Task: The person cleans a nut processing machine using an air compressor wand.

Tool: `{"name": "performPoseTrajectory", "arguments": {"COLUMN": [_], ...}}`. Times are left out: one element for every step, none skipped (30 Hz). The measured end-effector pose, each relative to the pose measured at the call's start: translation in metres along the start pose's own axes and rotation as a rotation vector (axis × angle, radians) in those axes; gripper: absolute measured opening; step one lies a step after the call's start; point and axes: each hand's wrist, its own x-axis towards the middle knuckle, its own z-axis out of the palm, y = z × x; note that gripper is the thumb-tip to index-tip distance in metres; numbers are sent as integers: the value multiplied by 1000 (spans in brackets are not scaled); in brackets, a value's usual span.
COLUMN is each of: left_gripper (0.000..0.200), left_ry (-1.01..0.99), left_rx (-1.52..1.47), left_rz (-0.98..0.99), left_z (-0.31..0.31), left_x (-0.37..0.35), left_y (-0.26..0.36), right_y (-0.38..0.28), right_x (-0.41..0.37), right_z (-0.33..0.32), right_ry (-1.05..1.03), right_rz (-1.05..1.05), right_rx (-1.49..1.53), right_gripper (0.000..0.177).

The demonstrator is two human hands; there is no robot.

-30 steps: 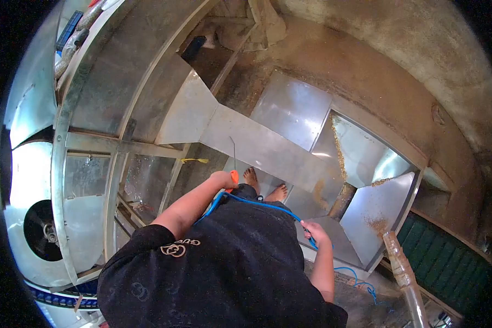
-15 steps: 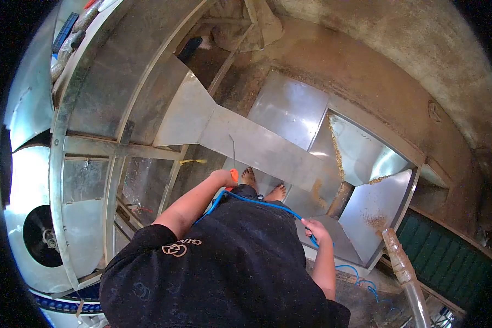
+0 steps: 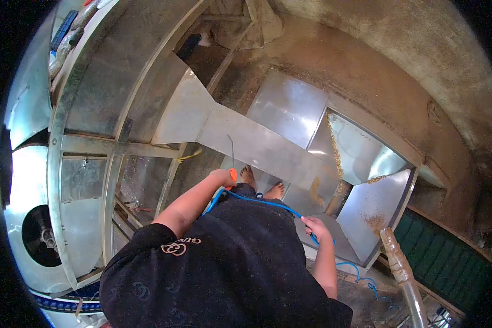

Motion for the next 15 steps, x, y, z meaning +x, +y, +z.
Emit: {"name": "performPoseTrajectory", "arguments": {"left_gripper": [54, 54, 54, 54, 54, 54, 54, 54, 54, 54, 55, 57, 57, 57, 58], "left_ry": [2, 9, 18, 22, 10, -5, -5, -3, 0, 1, 10, 17, 17, 19, 23], "left_rx": [-1, 0, 0, -3, -6, -9, -10, -14, -19, -18, -23, -27, -25, -25, -24], "left_rz": [2, 16, 32, 34, 27, 18, 17, 28, 41, 40, 46, 51, 51, 49, 48], "left_z": [1, 2, 1, 0, 0, 1, 2, 3, 4, 6, 6, 6, 7, 7, 6], "left_x": [1, 0, 0, 1, 2, 1, 2, 4, 6, 8, 8, 9, 9, 8, 7], "left_y": [-1, -1, 0, 1, 1, 0, -2, -4, -6, -8, -9, -10, -11, -11, -11], "right_y": [0, 0, 1, 1, 1, 2, 4, 4, 4, 3, 2, 1, 1, 0, -1], "right_x": [0, 0, -1, 0, 0, 1, 2, 2, 3, 3, 3, 3, 2, 2, 1], "right_z": [-1, 0, 1, 2, 2, 2, 3, 4, 4, 3, 4, 4, 5, 5, 5], "right_ry": [-7, -4, 1, 6, 7, 6, 3, 2, -5, -13, -13, -12, -11, -12, -6], "right_rz": [3, 0, 5, 10, 7, 9, 12, 12, 10, 7, 6, 0, -5, -4, -6], "right_rx": [2, 0, 1, 1, -2, 13, 29, 28, 35, 43, 43, 33, 24, 26, 6], "right_gripper": [30, 30, 30, 30, 30, 30, 30, 30, 30, 30, 30, 31, 31, 31, 31]}}
